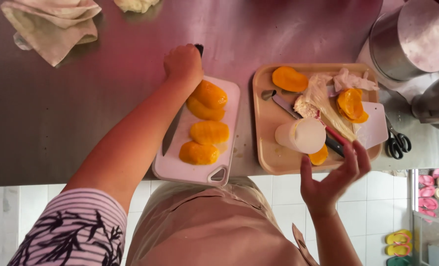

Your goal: The person separates mango flesh from the skins by scraping each mango half against the rim of a plastic cup, letting the flesh drop into the cup, then uses a knife to slice the remaining flesh on a cutting board. The skins and trimmings are set on a tray beside the board.

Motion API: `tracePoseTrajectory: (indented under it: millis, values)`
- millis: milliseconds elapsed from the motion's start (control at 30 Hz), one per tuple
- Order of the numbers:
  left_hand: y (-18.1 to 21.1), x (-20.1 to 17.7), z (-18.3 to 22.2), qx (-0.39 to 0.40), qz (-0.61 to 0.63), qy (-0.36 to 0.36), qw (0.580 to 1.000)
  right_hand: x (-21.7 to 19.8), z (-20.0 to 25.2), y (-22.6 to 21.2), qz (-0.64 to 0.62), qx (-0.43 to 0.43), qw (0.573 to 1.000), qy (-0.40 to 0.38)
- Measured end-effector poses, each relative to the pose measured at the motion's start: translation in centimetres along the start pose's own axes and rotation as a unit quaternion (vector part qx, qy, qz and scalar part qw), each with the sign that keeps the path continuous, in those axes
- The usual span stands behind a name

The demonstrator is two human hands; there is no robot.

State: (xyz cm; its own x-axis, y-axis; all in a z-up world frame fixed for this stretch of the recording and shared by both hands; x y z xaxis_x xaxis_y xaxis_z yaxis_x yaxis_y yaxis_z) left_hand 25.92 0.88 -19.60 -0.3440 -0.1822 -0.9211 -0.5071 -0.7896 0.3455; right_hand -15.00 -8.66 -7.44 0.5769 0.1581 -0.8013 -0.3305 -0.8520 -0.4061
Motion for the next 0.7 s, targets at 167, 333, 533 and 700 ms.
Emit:
tracePoseTrajectory:
  millis: [167,333,533,700]
  values:
    - [-0.3,-0.4,0.3,0.021,-0.003,-0.022,1.0,-1.0,1.3,-2.1,-0.053,-0.005,0.998,0.014]
    - [1.1,-4.7,3.7,0.03,0.079,0.038,0.996,-1.3,-0.2,-4.1,-0.174,0.038,0.984,0.022]
    - [9.9,-13.4,11.0,0.284,0.191,-0.064,0.938,0.0,-6.4,-9.6,0.022,-0.308,0.944,-0.117]
    - [16.3,-15.9,12.9,0.319,0.164,-0.291,0.887,2.4,-9.6,-8.9,0.207,-0.398,0.891,-0.077]
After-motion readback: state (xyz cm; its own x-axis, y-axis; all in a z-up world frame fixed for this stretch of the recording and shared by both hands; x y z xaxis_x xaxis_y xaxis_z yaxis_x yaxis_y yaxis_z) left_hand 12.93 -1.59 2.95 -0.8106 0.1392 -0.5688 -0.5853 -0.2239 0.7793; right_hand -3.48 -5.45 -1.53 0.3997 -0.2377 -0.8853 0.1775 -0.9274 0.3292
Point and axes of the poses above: each hand's wrist, its own z-axis away from the middle knuckle, its own x-axis out of the palm, y = z × x, the point moved 1 cm from there along -z, towards the middle knuckle, and after that the axes turned 9 degrees about -y, right-handed, at the moved point
